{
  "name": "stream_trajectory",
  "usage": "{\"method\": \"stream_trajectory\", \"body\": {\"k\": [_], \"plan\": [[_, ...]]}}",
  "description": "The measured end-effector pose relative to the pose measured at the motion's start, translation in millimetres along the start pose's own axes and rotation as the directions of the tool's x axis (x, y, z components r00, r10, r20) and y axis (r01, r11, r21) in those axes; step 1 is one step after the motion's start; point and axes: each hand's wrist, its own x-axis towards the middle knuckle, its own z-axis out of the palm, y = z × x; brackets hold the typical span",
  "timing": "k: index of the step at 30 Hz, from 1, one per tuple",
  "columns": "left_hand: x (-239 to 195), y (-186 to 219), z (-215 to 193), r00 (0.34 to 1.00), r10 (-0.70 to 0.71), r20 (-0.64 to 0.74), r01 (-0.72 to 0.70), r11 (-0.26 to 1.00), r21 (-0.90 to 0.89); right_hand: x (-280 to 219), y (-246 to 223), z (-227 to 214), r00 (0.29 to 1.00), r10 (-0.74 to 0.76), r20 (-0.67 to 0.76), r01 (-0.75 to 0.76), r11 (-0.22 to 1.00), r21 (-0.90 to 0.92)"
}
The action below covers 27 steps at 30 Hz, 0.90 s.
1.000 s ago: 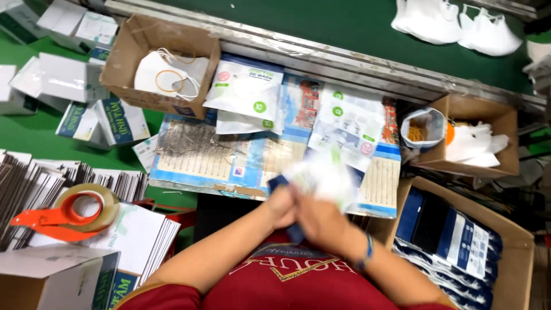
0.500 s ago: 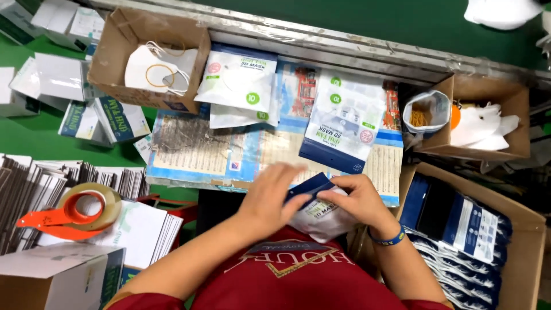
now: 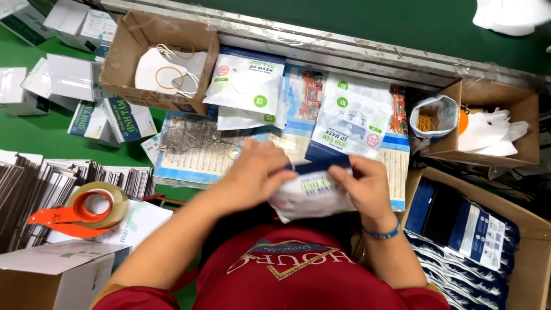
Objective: The recorder is packaging individual face masks into plastic sleeves and then into cardboard boxes at a manufacturing station.
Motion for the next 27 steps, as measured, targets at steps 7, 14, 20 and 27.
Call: {"method": "stream_trajectory", "body": {"k": [7,14,20,27], "plan": [[102,-101,-79,0.977,-0.164,-0.134,0.209,0.849,0.485,204,25,70,0.951,-0.222,-0.215,0.213,0.975,-0.064],[84,-201,12,0.675,-0.66,-0.329,0.714,0.697,0.067,269,136,81,0.94,-0.204,-0.274,-0.018,0.771,-0.637],[57,-203,33,0.511,-0.778,-0.364,0.751,0.611,-0.251,246,116,102,0.872,0.477,-0.112,-0.467,0.878,0.1],[-15,-149,3,0.752,-0.572,-0.328,0.276,0.725,-0.632,154,91,86,0.978,0.199,0.056,-0.207,0.95,0.235]]}}
